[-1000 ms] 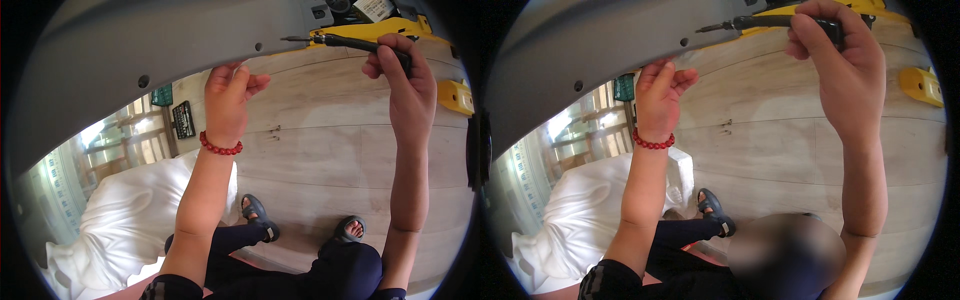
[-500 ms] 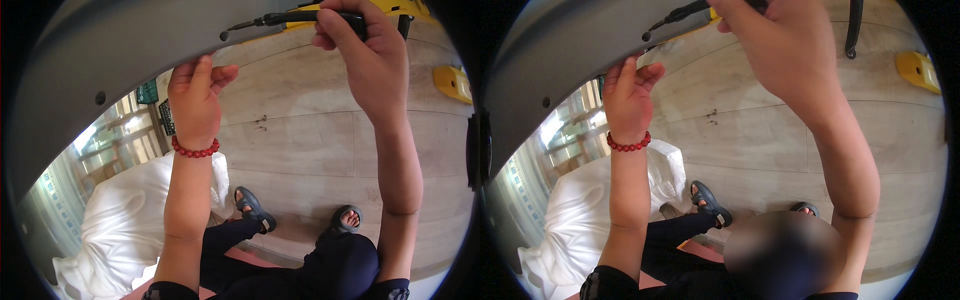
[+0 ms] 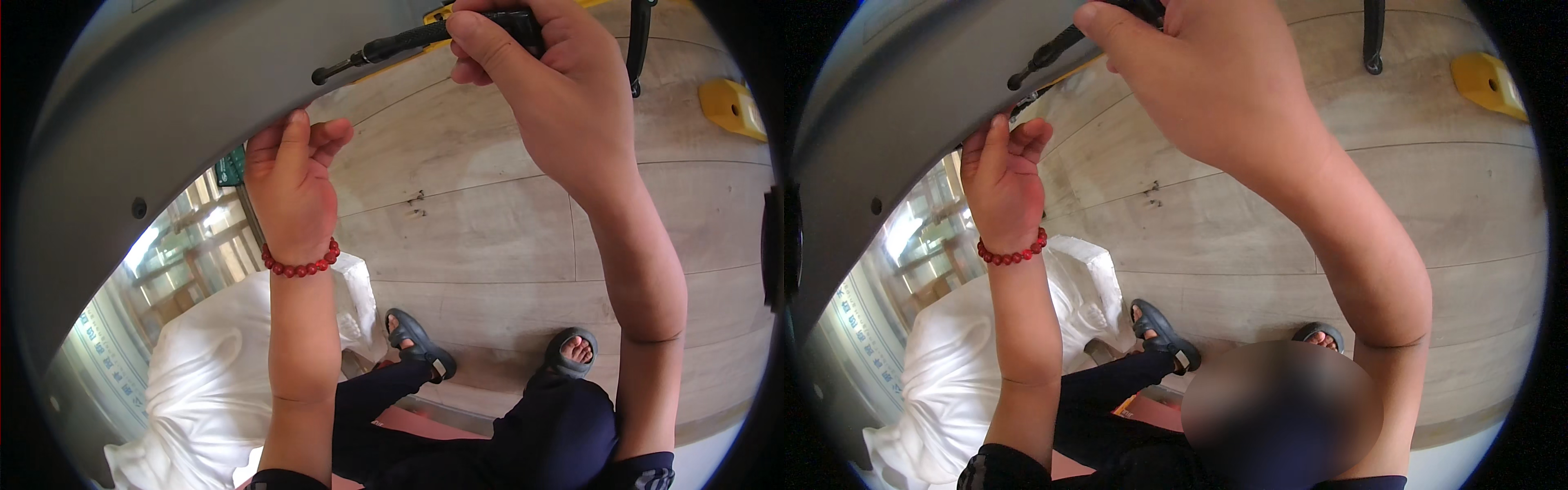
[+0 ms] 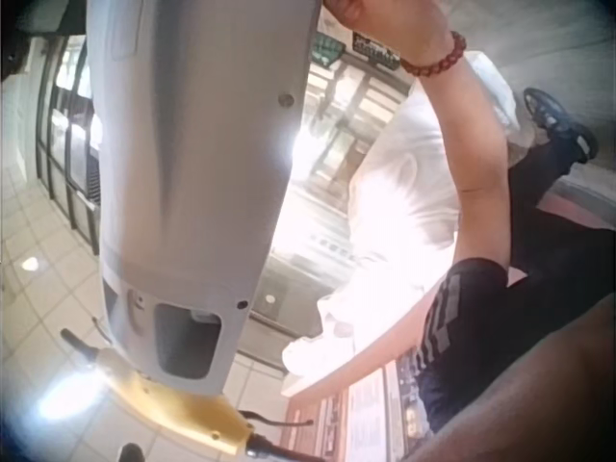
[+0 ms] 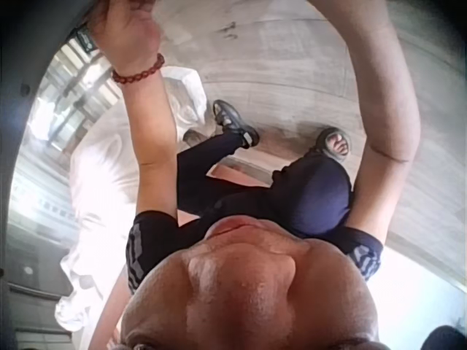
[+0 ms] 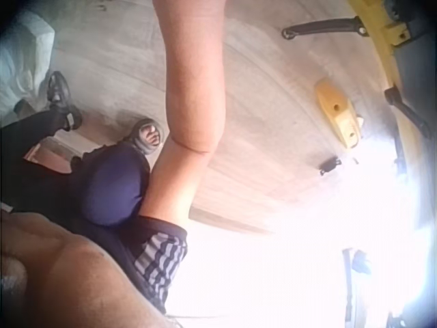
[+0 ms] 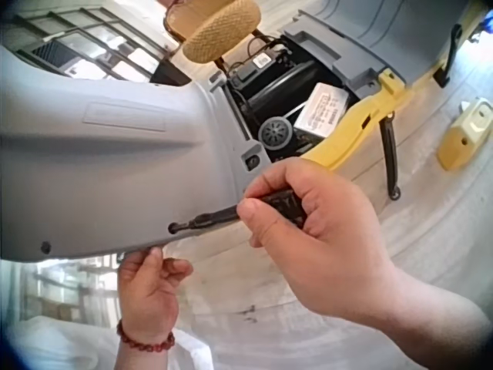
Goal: The person removes screws from a scooter using a screwdriver, then detaches plastic body panels by hand and places them onto the floor.
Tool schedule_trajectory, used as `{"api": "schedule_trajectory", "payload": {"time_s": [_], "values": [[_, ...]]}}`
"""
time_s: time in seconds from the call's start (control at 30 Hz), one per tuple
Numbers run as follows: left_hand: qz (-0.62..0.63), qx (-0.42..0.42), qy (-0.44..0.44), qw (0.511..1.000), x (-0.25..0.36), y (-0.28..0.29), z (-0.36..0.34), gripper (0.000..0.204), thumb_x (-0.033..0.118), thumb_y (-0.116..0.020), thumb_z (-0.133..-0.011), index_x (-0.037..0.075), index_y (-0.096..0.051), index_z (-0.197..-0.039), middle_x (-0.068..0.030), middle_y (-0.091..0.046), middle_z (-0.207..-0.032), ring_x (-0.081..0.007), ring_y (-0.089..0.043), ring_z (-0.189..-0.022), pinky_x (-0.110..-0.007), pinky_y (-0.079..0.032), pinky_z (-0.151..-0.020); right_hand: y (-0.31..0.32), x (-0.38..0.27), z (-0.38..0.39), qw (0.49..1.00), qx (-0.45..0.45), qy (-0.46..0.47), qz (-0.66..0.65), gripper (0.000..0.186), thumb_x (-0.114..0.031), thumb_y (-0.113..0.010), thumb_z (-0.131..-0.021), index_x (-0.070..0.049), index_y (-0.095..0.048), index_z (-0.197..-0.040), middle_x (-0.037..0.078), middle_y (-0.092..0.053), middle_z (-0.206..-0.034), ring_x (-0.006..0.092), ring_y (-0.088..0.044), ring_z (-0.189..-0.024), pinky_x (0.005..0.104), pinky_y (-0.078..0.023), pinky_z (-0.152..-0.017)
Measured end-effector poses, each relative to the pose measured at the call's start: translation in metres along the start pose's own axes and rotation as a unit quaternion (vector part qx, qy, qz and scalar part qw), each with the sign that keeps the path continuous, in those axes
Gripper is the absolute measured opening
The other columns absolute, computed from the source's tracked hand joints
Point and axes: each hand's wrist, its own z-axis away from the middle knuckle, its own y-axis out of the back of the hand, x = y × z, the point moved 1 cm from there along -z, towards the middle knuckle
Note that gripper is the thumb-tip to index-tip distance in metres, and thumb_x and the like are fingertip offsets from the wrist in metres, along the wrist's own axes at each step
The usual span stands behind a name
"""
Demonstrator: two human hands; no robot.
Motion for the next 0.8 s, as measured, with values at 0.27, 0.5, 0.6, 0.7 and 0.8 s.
{"api": "schedule_trajectory", "payload": {"time_s": [0.27, 0.5, 0.6, 0.7, 0.8], "values": [[-0.010, 0.011, -0.022, 1.000, -0.002, -0.002, -0.004, 0.014, 0.004, -0.051, -0.092, 0.004, -0.059, -0.103, -0.0031, -0.063, -0.092, -0.0182, -0.065, -0.076, -0.035, -0.054, -0.075, 0.001, -0.003, 0.001, 0.999, -0.021, 0.030, 0.027, 0.011, -0.009, -0.060, -0.086, 0.001, -0.056, -0.089, 0.001, -0.056, -0.069, 0.0048, -0.052, -0.064, 0.0205, -0.043, -0.056], [-0.013, -0.018, -0.019, 1.000, -0.005, 0.009, -0.006, 0.017, 0.004, -0.050, -0.092, 0.006, -0.061, -0.104, -0.0044, -0.066, -0.097, -0.0205, -0.065, -0.081, -0.039, -0.050, -0.081, -0.003, 0.005, 0.003, 0.988, 0.020, 0.152, 0.038, 0.009, -0.006, -0.061, -0.082, 0.001, -0.056, -0.086, 0.010, -0.058, -0.067, 0.0150, -0.057, -0.060, 0.0266, -0.044, -0.054], [-0.005, -0.023, -0.022, 0.999, -0.004, 0.007, -0.007, 0.017, 0.004, -0.050, -0.091, 0.006, -0.061, -0.104, -0.0049, -0.066, -0.097, -0.0207, -0.065, -0.081, -0.039, -0.050, -0.081, 0.003, -0.007, 0.006, 0.978, 0.021, 0.133, 0.161, 0.010, -0.005, -0.062, -0.081, 0.001, -0.056, -0.086, 0.011, -0.059, -0.067, 0.0184, -0.059, -0.059, 0.0274, -0.043, -0.053], [-0.003, -0.021, -0.023, 0.999, -0.005, 0.007, -0.008, 0.016, 0.005, -0.051, -0.091, 0.006, -0.062, -0.104, -0.0052, -0.067, -0.096, -0.0208, -0.066, -0.081, -0.039, -0.050, -0.081, 0.000, 0.000, 0.001, 0.947, 0.063, 0.301, 0.099, 0.011, -0.005, -0.062, -0.081, 0.001, -0.055, -0.087, 0.009, -0.058, -0.067, 0.0149, -0.056, -0.057, 0.0260, -0.042, -0.052], [-0.005, -0.022, -0.026, 0.999, -0.006, 0.009, -0.009, 0.017, 0.005, -0.051, -0.091, 0.006, -0.062, -0.104, -0.0055, -0.067, -0.096, -0.0206, -0.066, -0.081, -0.039, -0.050, -0.081, 0.003, -0.016, 0.005, 0.988, 0.004, 0.099, 0.121, 0.010, -0.004, -0.061, -0.083, 0.000, -0.055, -0.088, 0.006, -0.056, -0.067, 0.0109, -0.051, -0.056, 0.0241, -0.040, -0.051]]}}
